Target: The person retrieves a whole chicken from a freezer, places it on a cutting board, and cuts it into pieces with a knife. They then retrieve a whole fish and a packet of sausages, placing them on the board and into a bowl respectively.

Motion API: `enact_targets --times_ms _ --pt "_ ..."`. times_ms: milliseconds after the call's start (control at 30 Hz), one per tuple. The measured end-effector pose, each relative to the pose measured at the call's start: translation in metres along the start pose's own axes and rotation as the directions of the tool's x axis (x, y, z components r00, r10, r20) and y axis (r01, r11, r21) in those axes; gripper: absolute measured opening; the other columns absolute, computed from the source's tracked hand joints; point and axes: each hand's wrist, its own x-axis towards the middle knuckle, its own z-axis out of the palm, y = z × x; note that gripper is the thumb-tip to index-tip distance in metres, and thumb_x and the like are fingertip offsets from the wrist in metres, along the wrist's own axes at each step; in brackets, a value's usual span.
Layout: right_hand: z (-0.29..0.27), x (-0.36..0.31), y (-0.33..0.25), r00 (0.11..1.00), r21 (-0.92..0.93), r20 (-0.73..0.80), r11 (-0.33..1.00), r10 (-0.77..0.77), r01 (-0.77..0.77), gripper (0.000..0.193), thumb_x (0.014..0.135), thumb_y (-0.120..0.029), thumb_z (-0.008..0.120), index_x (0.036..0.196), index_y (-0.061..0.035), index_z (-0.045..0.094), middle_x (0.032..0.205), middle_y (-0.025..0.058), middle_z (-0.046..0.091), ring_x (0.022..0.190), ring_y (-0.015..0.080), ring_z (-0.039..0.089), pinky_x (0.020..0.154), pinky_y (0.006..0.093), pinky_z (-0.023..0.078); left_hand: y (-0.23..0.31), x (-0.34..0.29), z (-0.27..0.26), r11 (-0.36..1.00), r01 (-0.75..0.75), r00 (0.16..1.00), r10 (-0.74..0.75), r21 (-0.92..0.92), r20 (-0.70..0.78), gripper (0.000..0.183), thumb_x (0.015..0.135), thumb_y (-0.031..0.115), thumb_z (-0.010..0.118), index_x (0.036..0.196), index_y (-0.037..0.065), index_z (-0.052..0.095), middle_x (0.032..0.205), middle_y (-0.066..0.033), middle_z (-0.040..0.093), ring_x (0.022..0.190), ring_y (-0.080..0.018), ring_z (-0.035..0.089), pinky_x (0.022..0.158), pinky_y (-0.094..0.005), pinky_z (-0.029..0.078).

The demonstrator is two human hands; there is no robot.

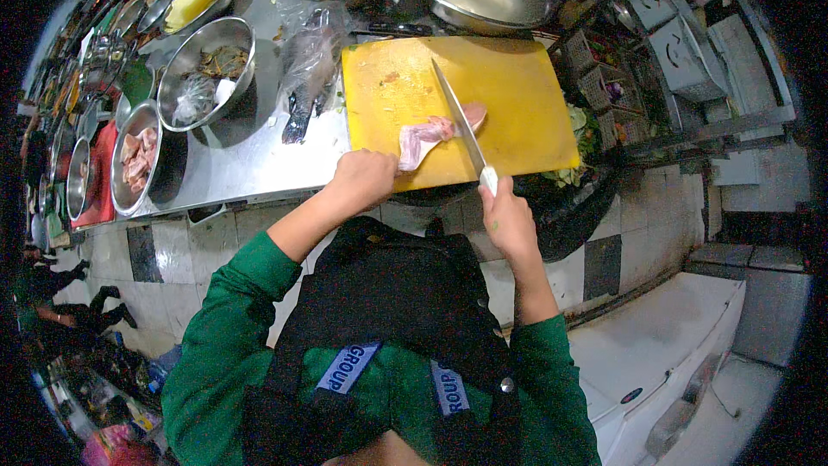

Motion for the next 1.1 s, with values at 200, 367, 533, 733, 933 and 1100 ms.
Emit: enact_targets --times_ms 200,367,533,733,933,1100 --pt "-0.032 -0.007 -0.022 0.985 0.064 -0.171 0.997 -0.02 0.032 0.034 0.096 -0.033 0.046 0.11 -0.0031 0.04 0.088 0.0319 0.062 0.081 0.0521 0.058 0.068 0.0559 0.047 0.017 0.046 -0.006 1.0 0.002 0.966 -0.001 0.004 -0.257 0.037 0.081 0.036 0.06 0.081 -0.001 0.063 0.095 -0.0216 0.062 0.088 -0.0346 0.064 0.074 -0.043 0.053" --pt "-0.047 -0.037 -0.016 0.803 0.329 -0.587 0.876 -0.102 0.351 0.026 0.096 -0.021 0.051 0.111 -0.0011 0.043 0.068 0.0183 0.059 0.061 0.034 0.064 0.055 0.0402 0.047 0.02 0.092 0.021 0.99 0.042 0.98 -0.067 -0.136 -0.185 0.039 0.078 0.034 0.064 0.093 -0.002 0.058 0.09 -0.0226 0.062 0.085 -0.0389 0.063 0.075 -0.0469 0.051" --pt "-0.019 -0.049 0.014 0.999 0.06 -0.021 0.998 0.03 -0.029 0.032 0.095 -0.033 0.049 0.104 -0.0043 0.038 0.08 0.0315 0.061 0.074 0.0506 0.06 0.065 0.0567 0.047 0.008 0.086 0.021 0.931 0.186 0.976 -0.211 -0.314 -0.05 0.044 0.077 0.038 0.063 0.087 -0.005 0.062 0.086 -0.0262 0.065 0.082 -0.0405 0.064 0.075 -0.0485 0.051" --pt "-0.019 -0.051 0.049 0.999 0.13 0.054 0.991 0.008 -0.015 0.033 0.095 -0.036 0.049 0.101 -0.0051 0.042 0.08 0.0304 0.062 0.079 0.0514 0.059 0.068 0.0587 0.045 -0.01 0.084 -0.01 0.844 0.314 0.948 -0.255 -0.435 0.189 0.05 0.078 0.047 0.061 0.078 -0.002 0.07 0.078 -0.0224 0.067 0.074 -0.0339 0.067 0.069 -0.0406 0.051" --pt "-0.015 -0.047 0.047 0.999 0.169 0.041 0.986 0.011 -0.018 0.032 0.094 -0.036 0.049 0.101 -0.005 0.043 0.08 0.0289 0.063 0.079 0.0503 0.059 0.069 0.0586 0.045 -0.017 0.096 0.012 -0.014 0.382 0.922 -0.065 -0.924 0.382 0.02 0.077 0.011 0.055 0.094 0.002 0.06 0.075 -0.0023 0.057 0.059 -0.0154 0.053 0.054 -0.0287 0.044" --pt "-0.017 -0.037 0.045 0.999 0.213 0.052 0.977 0.005 -0.016 0.033 0.094 -0.037 0.049 0.1 -0.0056 0.042 0.082 0.0295 0.062 0.081 0.0514 0.058 0.069 0.0575 0.045 -0.012 0.087 -0.021 -0.391 0.273 0.926 -0.142 -0.879 0.35 0.064 0.071 -0.007 0.049 0.133 0.007 0.041 0.103 -0.0089 0.059 0.081 -0.0199 0.061 0.068 -0.0318 0.053"
